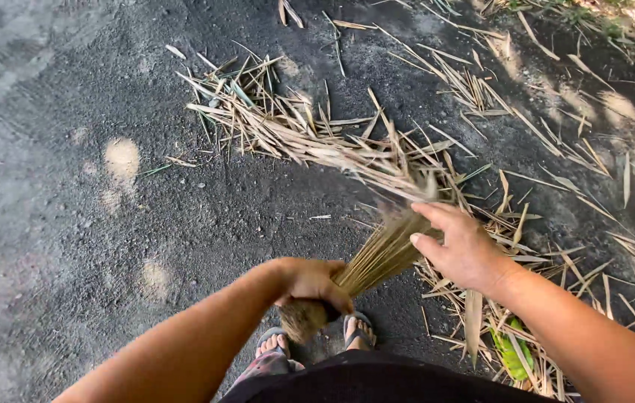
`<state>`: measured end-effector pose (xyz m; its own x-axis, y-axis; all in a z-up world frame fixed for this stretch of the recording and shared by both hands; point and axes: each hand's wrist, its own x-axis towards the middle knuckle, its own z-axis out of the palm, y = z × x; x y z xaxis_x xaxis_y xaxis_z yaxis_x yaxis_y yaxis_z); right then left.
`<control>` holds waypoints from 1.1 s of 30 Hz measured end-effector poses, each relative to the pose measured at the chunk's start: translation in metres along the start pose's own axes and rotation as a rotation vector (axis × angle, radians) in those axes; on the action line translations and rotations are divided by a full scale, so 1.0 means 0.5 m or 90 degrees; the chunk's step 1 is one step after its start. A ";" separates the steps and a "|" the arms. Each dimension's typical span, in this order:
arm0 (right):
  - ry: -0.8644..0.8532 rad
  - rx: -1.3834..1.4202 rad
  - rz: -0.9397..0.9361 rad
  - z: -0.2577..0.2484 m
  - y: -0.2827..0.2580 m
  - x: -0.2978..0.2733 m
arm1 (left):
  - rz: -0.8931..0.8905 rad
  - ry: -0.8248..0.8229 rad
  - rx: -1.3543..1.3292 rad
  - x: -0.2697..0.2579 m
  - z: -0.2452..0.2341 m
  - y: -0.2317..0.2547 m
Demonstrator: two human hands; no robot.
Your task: Sweeping and gathering dry bamboo leaves into a pile using a hand broom.
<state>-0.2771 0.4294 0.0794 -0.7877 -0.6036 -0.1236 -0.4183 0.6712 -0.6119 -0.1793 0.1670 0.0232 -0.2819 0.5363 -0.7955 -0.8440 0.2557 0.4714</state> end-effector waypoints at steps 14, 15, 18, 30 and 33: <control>0.067 0.011 -0.049 -0.041 0.007 0.074 | 0.072 0.393 -0.213 -0.271 0.042 -0.105; 0.073 -0.042 -0.101 -0.042 0.013 0.082 | 0.043 0.421 -0.253 -0.251 0.036 -0.107; 0.070 -0.066 -0.098 -0.072 0.001 0.087 | 0.030 0.334 -0.314 -0.125 0.035 -0.121; 0.048 0.041 0.013 -0.237 -0.010 0.096 | 0.224 0.140 0.003 -0.144 0.102 0.093; 0.086 -0.015 -0.048 -0.241 0.019 0.113 | 0.222 0.205 -0.069 -0.235 0.107 0.104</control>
<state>-0.3801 0.4532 0.1606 -0.8063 -0.5909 0.0290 -0.4882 0.6368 -0.5968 -0.1654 0.1604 0.1615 -0.6686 0.2945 -0.6828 -0.7120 0.0114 0.7021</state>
